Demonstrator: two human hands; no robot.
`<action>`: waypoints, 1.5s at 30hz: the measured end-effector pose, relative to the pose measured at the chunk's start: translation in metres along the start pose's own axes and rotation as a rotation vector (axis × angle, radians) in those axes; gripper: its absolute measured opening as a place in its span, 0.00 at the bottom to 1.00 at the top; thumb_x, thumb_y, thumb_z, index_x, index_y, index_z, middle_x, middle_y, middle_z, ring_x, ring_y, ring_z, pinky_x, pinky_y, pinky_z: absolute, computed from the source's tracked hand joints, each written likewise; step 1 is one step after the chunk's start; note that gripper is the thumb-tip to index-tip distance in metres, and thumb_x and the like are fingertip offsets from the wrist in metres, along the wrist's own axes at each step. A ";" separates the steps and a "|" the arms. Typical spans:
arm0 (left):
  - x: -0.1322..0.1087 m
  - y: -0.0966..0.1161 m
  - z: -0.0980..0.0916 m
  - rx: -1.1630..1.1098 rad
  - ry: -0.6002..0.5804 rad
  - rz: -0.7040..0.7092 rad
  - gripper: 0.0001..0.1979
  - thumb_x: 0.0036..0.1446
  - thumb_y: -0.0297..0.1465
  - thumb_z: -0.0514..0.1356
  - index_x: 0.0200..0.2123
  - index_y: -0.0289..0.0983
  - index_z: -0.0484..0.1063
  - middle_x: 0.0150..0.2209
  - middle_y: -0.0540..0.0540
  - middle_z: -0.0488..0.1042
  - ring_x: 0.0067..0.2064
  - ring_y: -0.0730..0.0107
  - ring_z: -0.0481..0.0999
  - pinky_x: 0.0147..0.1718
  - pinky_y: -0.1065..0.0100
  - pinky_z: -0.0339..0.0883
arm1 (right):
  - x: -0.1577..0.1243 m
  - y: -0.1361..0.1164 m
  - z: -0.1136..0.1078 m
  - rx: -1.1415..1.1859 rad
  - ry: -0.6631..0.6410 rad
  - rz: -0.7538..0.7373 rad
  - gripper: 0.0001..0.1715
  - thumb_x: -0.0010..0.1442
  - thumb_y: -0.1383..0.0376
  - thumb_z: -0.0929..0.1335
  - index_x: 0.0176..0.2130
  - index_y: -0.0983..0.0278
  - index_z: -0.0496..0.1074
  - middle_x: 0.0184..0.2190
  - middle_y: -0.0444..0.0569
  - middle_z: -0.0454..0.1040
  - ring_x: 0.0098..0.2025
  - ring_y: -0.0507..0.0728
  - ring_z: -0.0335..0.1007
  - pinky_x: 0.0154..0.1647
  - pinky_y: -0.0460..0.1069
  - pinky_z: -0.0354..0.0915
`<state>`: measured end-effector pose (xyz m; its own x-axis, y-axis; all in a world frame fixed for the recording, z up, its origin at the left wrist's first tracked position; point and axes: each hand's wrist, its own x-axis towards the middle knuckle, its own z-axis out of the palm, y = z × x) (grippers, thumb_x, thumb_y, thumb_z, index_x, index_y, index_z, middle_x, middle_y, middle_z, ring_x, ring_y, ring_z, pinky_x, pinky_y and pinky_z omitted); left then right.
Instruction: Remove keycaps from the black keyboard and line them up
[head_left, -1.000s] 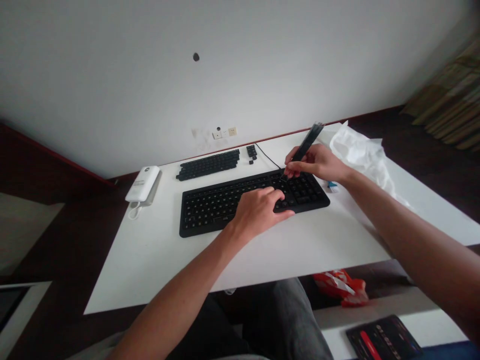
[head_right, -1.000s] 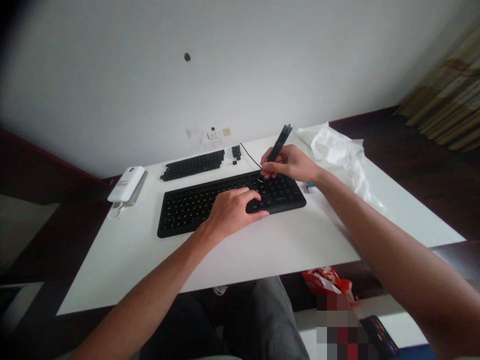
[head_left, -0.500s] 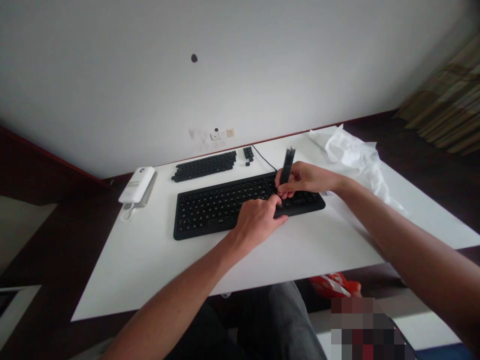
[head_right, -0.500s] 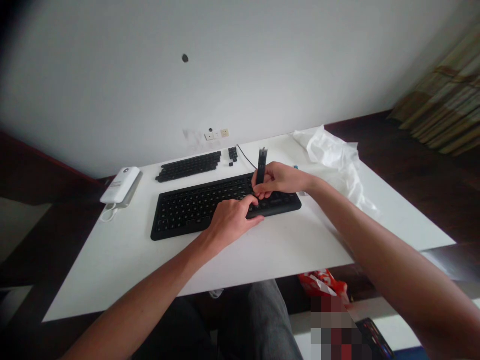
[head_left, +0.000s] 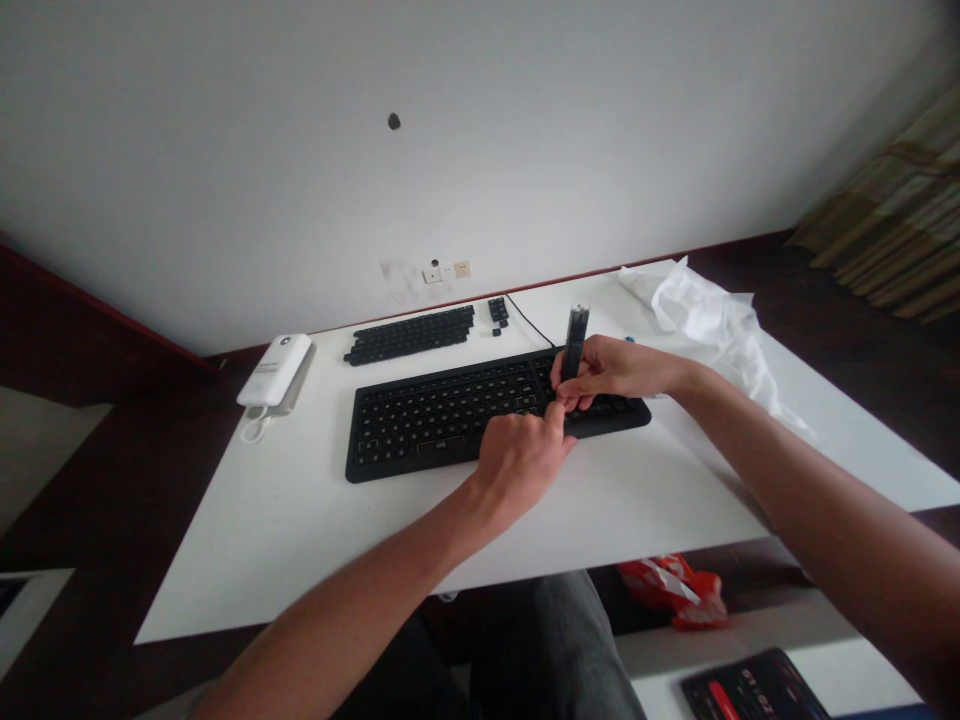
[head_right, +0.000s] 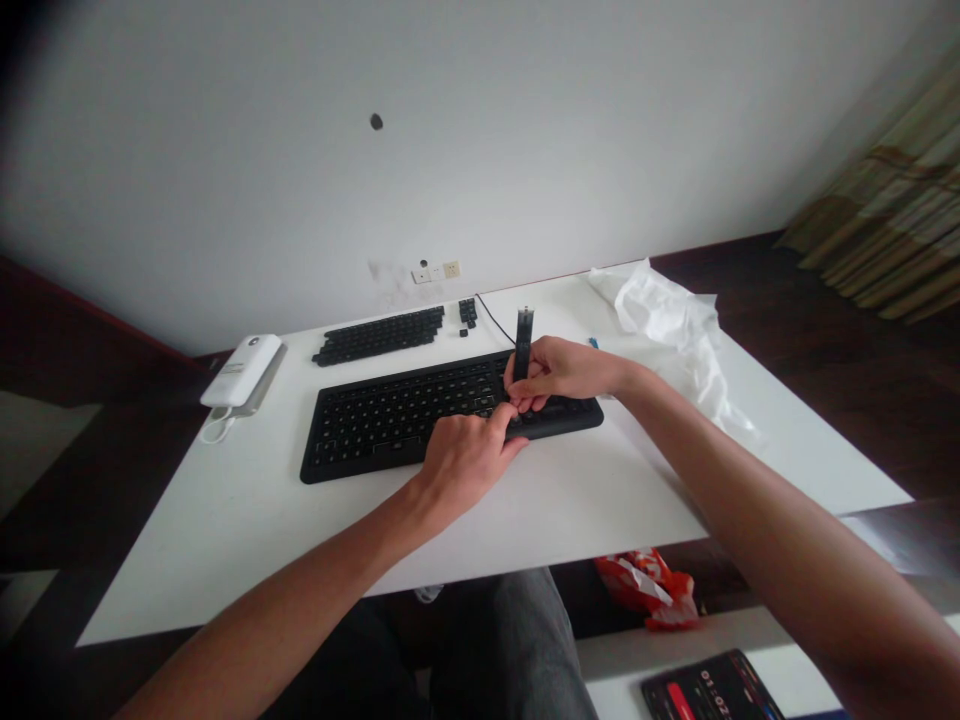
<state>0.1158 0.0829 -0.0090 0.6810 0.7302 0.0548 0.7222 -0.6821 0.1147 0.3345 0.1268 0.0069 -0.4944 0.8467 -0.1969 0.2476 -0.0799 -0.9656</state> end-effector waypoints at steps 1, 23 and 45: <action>-0.002 0.001 0.001 -0.003 0.010 0.025 0.14 0.68 0.41 0.63 0.51 0.39 0.76 0.30 0.44 0.82 0.32 0.55 0.84 0.30 0.64 0.73 | -0.001 -0.001 0.000 -0.015 -0.001 0.002 0.11 0.54 0.58 0.80 0.36 0.61 0.82 0.31 0.49 0.84 0.32 0.59 0.83 0.32 0.50 0.80; -0.021 0.016 0.008 0.080 0.024 0.056 0.23 0.71 0.39 0.58 0.65 0.37 0.71 0.25 0.43 0.79 0.26 0.62 0.81 0.25 0.68 0.69 | -0.016 -0.027 0.007 -0.528 -0.076 -0.192 0.11 0.65 0.58 0.71 0.42 0.62 0.80 0.38 0.48 0.83 0.37 0.56 0.79 0.37 0.49 0.72; 0.004 -0.016 0.013 -0.261 0.082 -0.006 0.09 0.68 0.37 0.63 0.47 0.51 0.84 0.39 0.50 0.85 0.38 0.63 0.85 0.36 0.67 0.72 | -0.011 -0.003 -0.020 -0.196 -0.208 -0.076 0.14 0.63 0.55 0.75 0.44 0.61 0.81 0.42 0.48 0.82 0.41 0.57 0.79 0.42 0.51 0.74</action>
<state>0.1083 0.0958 -0.0233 0.6567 0.7424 0.1324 0.6633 -0.6522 0.3669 0.3558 0.1282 0.0153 -0.6727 0.7189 -0.1750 0.3493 0.1001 -0.9316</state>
